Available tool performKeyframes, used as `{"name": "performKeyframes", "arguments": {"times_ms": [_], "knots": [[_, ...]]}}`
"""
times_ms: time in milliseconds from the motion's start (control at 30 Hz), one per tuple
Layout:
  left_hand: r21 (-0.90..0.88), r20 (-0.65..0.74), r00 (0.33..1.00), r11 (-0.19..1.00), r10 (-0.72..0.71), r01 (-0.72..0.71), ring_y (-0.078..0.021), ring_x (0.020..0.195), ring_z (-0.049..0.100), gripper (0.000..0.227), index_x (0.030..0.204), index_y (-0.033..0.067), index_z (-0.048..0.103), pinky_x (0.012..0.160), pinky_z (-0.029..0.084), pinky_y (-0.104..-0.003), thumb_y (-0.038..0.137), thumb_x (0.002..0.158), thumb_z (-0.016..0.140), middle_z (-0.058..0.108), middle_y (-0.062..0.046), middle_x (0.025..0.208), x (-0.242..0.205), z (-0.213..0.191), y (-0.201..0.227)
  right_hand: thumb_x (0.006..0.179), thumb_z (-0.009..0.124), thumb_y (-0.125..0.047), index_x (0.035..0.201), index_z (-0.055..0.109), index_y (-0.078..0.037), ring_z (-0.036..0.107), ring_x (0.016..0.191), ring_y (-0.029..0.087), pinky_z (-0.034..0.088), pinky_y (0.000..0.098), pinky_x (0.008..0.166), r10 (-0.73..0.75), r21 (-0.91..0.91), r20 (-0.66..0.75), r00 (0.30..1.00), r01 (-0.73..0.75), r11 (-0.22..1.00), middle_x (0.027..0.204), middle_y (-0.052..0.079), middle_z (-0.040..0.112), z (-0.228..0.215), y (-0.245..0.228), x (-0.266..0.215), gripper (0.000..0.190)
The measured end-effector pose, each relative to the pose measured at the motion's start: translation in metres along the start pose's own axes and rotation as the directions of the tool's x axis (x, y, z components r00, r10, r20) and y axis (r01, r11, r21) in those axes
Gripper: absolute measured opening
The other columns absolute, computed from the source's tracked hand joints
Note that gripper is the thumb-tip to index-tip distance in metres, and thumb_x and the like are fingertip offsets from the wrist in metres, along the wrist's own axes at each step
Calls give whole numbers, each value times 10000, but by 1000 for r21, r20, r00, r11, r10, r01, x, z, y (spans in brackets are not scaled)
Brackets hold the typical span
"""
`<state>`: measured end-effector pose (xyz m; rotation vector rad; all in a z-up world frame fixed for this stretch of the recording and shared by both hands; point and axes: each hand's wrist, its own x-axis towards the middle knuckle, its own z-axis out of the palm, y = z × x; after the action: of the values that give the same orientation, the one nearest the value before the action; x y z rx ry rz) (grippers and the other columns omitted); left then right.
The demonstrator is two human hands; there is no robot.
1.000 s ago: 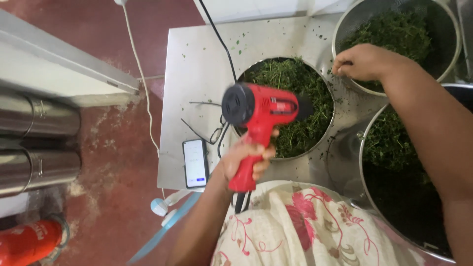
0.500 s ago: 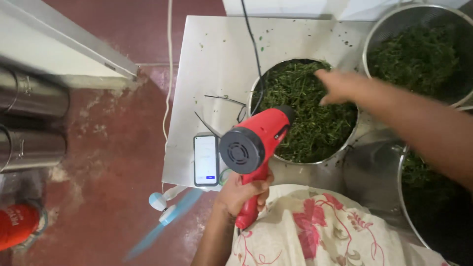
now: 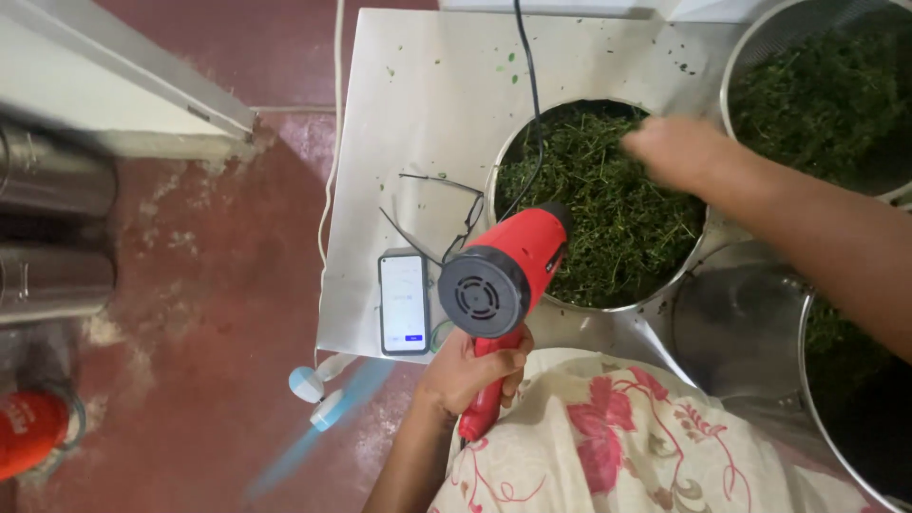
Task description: Drying green leaves in a bowl using a heat gun while stirring them by hand
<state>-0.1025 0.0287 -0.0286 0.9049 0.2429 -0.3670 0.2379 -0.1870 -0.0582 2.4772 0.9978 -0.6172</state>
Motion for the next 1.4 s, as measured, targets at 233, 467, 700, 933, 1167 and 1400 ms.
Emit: {"name": "performKeyframes", "arguments": {"times_ms": [233, 467, 700, 933, 1167, 1400], "knots": [[101, 57, 998, 994, 33, -39, -248, 442, 644, 75, 897, -15, 688, 467, 549, -338, 18, 844, 731, 606, -175, 532, 7, 2, 4, 970, 627, -150, 1542, 399, -310, 714, 1170, 441, 576, 548, 994, -133, 72, 199, 971, 121, 990, 1300, 255, 664, 73, -14, 30, 636], [51, 40, 997, 996, 67, -69, -248, 435, 634, 75, 901, -9, 667, 469, 544, -332, 23, 858, 720, 592, -167, 522, 0, -2, 12, 976, 637, -167, 1470, 531, -325, 834, 855, 334, 658, 486, 778, -42, 149, 236, 971, 7, 989, 1273, 176, 737, -54, -8, -36, 529], [119, 46, 997, 991, -63, 57, -165, 519, 539, 120, 871, 8, 567, 483, 533, -314, 97, 895, 643, 525, -93, 614, -2, 9, 32, 965, 692, -192, 1284, 504, -262, 645, 1074, 272, 556, 437, 817, 87, 124, 276, 957, -125, 984, 1229, 58, 620, -73, -7, -33, 377], [108, 25, 993, 988, -118, 115, -180, 549, 566, 93, 888, 12, 570, 481, 531, -329, 76, 882, 637, 534, -86, 654, -6, 15, 29, 920, 761, -247, 1497, 519, -391, 622, 1324, 255, 524, 407, 1082, -162, 167, 561, 812, 81, 983, 1539, -32, 547, 32, -24, -3, 643], [101, 35, 993, 989, -112, 108, -183, 534, 543, 118, 912, 2, 560, 477, 523, -336, 77, 892, 649, 519, -97, 651, -7, 9, 20, 998, 631, -215, 1359, 701, -396, 653, 1283, 211, 521, 408, 1082, -203, 297, 647, 735, 3, 955, 1519, -85, 587, -51, -28, -63, 410], [165, 144, 960, 963, -239, 215, -184, 483, 546, 151, 883, 16, 576, 461, 503, -308, 131, 830, 657, 556, -109, 599, 2, 24, 35, 1031, 558, -164, 1336, 684, -208, 704, 1188, 229, 565, 427, 1033, 14, 454, 273, 962, -141, 880, 1368, 36, 696, -70, 30, -93, 333]]}}
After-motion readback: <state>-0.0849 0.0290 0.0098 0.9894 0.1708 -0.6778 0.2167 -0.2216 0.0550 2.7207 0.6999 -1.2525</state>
